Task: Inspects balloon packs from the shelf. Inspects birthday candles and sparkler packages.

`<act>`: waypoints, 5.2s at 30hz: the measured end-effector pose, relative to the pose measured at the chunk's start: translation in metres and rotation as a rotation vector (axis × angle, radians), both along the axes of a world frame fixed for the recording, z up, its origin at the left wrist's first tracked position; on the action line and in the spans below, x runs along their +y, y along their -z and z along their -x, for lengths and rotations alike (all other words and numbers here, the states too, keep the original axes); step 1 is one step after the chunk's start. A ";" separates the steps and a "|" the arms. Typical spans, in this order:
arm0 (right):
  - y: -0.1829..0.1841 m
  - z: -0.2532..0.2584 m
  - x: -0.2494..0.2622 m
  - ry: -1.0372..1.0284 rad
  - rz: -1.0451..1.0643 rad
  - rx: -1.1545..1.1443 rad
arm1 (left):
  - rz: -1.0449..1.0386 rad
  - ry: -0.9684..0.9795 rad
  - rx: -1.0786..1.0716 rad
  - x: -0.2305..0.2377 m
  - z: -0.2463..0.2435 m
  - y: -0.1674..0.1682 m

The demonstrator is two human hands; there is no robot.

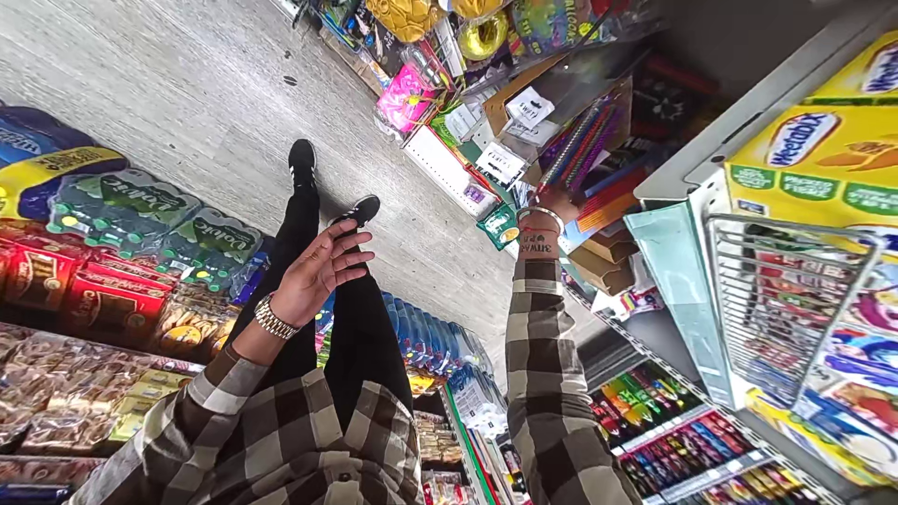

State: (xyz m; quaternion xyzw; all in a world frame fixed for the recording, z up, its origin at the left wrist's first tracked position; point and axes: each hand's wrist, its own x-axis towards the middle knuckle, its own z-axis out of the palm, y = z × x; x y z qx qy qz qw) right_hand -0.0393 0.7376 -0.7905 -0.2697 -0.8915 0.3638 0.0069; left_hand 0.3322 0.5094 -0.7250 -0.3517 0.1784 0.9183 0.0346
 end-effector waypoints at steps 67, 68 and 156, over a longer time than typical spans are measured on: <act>-0.006 0.020 -0.026 -1.223 -0.709 0.134 | 0.075 0.045 -0.006 -0.010 -0.001 0.002; -0.006 0.019 -0.025 -1.224 -0.715 0.119 | 0.073 0.043 -0.007 -0.009 0.000 0.001; -0.063 -0.185 0.109 -0.381 0.937 -0.559 | 0.440 -0.117 -0.039 -0.016 0.008 -0.030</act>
